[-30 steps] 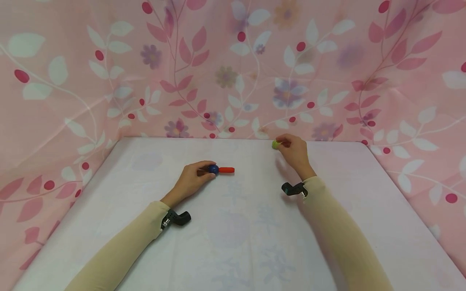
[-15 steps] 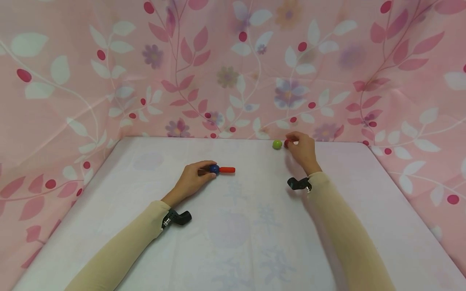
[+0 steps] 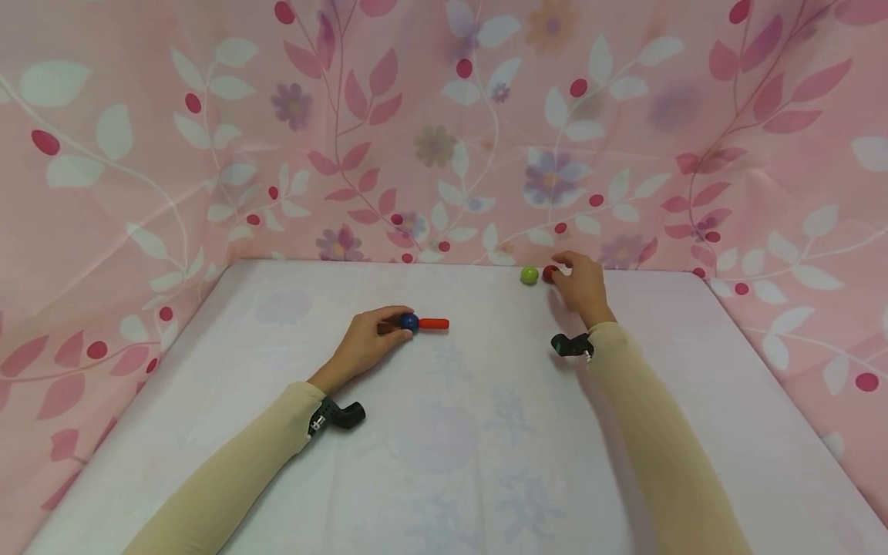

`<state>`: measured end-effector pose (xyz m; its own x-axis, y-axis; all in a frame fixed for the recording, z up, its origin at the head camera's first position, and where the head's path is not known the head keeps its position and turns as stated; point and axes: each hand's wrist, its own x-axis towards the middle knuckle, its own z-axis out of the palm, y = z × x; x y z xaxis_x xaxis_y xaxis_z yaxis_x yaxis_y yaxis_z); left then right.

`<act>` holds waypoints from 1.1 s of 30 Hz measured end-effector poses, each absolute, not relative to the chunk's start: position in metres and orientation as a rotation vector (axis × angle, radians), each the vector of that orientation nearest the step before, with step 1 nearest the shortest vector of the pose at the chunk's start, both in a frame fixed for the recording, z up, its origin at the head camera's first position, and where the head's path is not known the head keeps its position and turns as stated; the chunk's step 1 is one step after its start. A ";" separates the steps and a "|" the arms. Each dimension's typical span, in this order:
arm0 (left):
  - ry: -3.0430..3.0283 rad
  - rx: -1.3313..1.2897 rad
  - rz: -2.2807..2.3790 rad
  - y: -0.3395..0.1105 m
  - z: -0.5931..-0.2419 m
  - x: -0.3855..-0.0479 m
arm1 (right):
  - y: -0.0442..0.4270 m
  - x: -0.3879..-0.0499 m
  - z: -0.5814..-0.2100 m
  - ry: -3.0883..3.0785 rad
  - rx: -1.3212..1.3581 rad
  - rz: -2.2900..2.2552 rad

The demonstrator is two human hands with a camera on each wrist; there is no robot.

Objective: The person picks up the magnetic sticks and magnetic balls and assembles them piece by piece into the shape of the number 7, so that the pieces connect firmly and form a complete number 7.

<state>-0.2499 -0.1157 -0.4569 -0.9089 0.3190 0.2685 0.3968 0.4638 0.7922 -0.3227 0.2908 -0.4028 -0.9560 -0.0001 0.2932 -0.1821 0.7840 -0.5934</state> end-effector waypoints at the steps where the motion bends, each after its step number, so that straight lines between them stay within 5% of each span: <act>1: -2.617 -0.641 -1.449 -0.116 -0.457 -0.250 | 0.291 -0.323 -0.403 -2.715 0.138 0.938; 33: -2.614 -0.631 -1.456 -0.116 -0.460 -0.252 | 0.290 -0.337 -0.415 -2.900 0.042 0.970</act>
